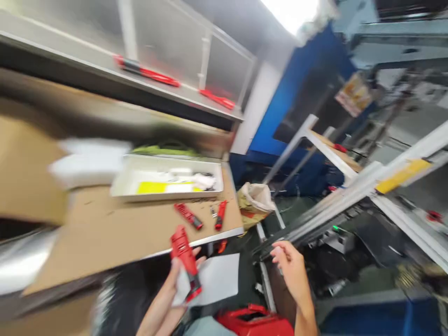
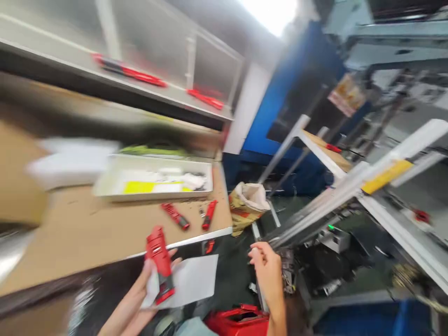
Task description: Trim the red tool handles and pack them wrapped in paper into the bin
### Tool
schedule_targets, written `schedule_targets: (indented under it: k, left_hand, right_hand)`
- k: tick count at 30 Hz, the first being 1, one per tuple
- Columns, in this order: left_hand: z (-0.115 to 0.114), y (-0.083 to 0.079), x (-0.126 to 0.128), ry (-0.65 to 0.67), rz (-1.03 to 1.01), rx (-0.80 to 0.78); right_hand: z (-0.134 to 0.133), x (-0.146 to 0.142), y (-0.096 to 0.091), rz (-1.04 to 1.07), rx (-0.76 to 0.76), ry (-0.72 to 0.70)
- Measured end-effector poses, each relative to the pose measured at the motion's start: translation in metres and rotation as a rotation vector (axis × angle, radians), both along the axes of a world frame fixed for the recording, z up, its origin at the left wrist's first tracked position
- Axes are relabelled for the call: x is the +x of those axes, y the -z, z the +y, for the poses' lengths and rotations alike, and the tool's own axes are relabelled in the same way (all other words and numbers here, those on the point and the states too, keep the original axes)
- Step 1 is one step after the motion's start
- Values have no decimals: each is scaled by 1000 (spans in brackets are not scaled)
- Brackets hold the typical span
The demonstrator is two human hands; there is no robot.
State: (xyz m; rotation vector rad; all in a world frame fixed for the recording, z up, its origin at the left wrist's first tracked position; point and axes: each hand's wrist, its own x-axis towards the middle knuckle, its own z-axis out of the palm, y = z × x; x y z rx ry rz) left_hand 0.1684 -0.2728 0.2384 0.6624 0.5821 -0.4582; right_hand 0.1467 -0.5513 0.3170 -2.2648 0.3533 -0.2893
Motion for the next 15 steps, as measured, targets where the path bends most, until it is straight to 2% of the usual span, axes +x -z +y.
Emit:
schedule_targets:
  k: [2, 3, 6, 10, 13, 15]
  left_hand:
    - [8, -14, -1, -116, -14, -25]
    - [13, -17, -1, -183, -13, -48]
    - [34, -15, -5, -391, -7, -95]
    - [65, 9, -24, -641, -42, -80]
    - [90, 33, -44, -786, -70, -47]
    - [110, 49, -59, -807, -95, -69]
  right_hand:
    - [63, 24, 17, 96, 156, -307]
    - [92, 32, 22, 130, 182, -426]
    - [159, 48, 33, 205, 101, -734]
    - [220, 54, 52, 304, -90, -1048]
    - [258, 49, 75, 347, -157, -1154]
    - [282, 44, 95, 397, -119, -1191]
